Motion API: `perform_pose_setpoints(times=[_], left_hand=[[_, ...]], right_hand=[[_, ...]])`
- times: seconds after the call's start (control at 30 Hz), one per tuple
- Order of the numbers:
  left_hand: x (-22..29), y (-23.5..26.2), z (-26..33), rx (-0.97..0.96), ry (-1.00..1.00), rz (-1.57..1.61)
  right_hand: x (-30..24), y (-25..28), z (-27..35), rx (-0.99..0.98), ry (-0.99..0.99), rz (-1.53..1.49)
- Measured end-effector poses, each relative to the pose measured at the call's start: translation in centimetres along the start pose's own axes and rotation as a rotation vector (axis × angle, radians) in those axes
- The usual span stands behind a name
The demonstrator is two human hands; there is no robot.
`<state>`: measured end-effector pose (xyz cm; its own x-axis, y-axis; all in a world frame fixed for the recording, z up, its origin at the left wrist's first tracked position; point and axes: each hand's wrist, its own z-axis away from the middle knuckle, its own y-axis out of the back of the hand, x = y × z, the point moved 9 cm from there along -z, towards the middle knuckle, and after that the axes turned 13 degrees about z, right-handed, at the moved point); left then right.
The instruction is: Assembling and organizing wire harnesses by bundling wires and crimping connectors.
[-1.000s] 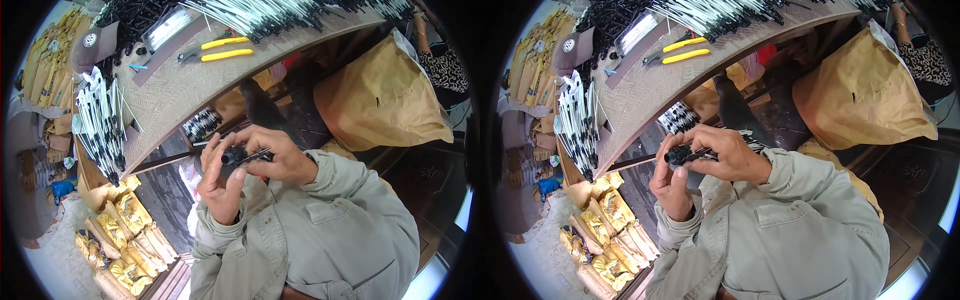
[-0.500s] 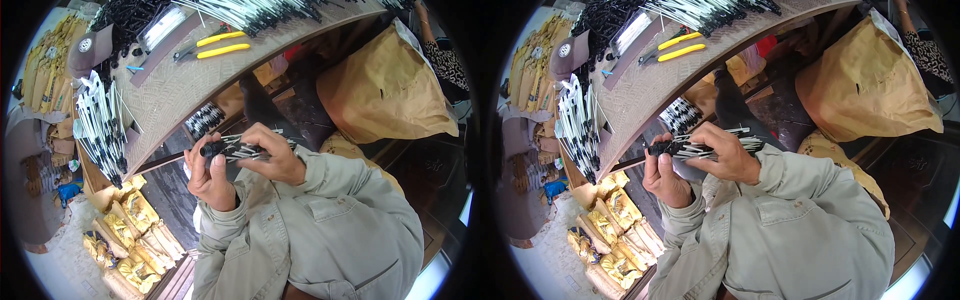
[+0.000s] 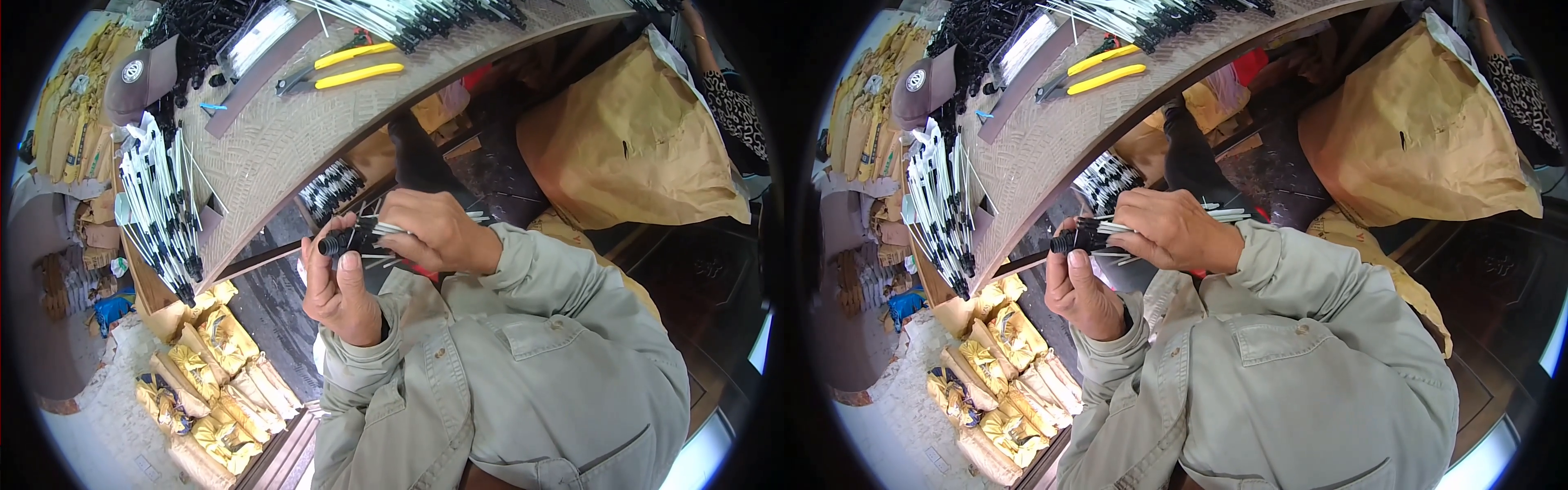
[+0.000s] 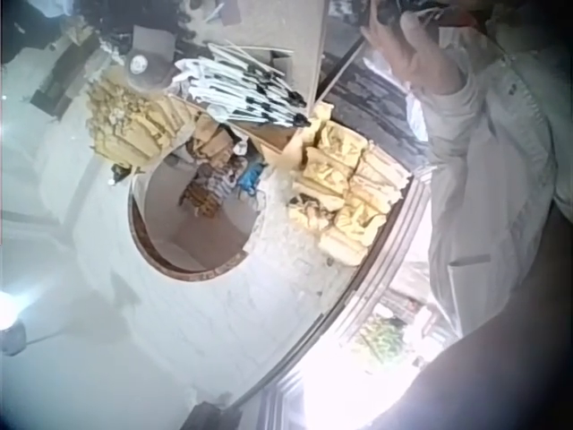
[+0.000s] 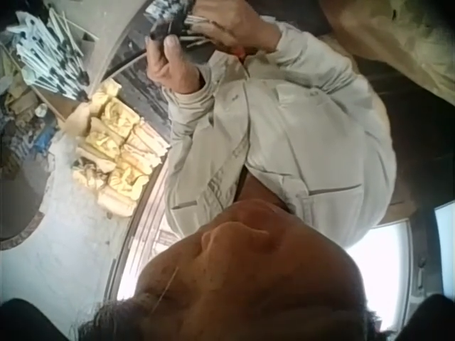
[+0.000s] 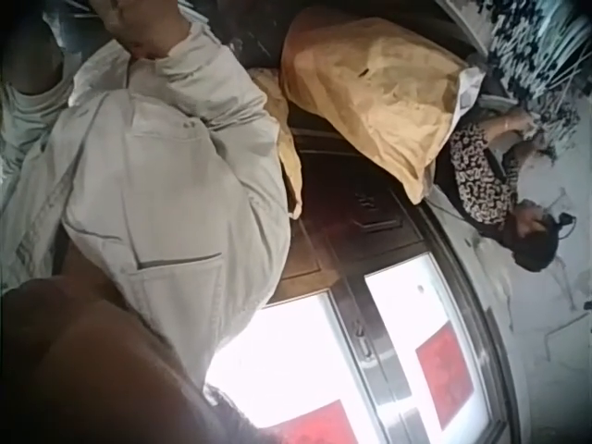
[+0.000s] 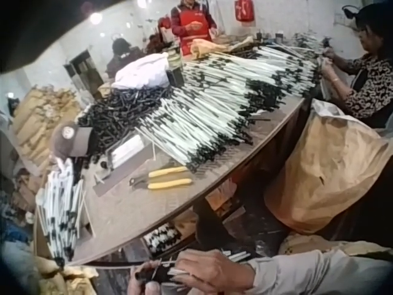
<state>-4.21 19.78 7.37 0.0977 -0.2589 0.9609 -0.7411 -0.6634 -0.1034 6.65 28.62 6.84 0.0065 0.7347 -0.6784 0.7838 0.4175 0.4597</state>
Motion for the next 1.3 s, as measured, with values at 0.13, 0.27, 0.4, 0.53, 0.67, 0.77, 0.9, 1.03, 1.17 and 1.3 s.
perform_pose_setpoints(times=[0.13,0.27,0.4,0.53,0.67,0.77,0.9,1.03,1.17,1.3], left_hand=[[0.1,0.0,-0.2,-0.052,-0.018,-0.021],[0.0,-0.2,-0.2,-0.064,-0.003,0.029],[0.1,-0.2,0.0,-0.088,-0.015,-0.011],[0.6,-0.4,0.1,-0.134,-0.028,-0.075],[1.1,-0.7,0.1,-0.198,-0.083,-0.178],[0.7,-0.6,-0.1,-0.203,-0.074,-0.077],[0.6,-0.9,0.4,-0.191,-0.088,-0.049],[-0.3,-0.3,1.3,-0.032,-0.047,0.061],[-1.2,0.3,0.8,0.023,-0.013,0.184],[-1.9,1.4,0.7,0.079,-0.008,0.263]], right_hand=[[1.5,-1.1,-0.5,-0.187,0.011,-0.159],[2.6,-2.6,0.0,-0.241,-0.317,-0.784],[2.0,-2.8,0.1,-0.227,-0.320,-0.871],[2.0,-3.0,0.0,-0.294,-0.220,-0.901],[1.1,-2.5,-0.3,-0.352,-0.173,-0.779],[1.0,-2.4,-0.1,-0.359,-0.260,-0.837],[1.0,-2.6,0.0,-0.383,-0.261,-0.814],[0.3,-2.9,0.9,-0.335,-0.351,-0.775],[0.4,-0.6,1.6,0.012,-0.165,-0.409],[-0.9,0.4,2.3,0.191,-0.050,-0.097]])
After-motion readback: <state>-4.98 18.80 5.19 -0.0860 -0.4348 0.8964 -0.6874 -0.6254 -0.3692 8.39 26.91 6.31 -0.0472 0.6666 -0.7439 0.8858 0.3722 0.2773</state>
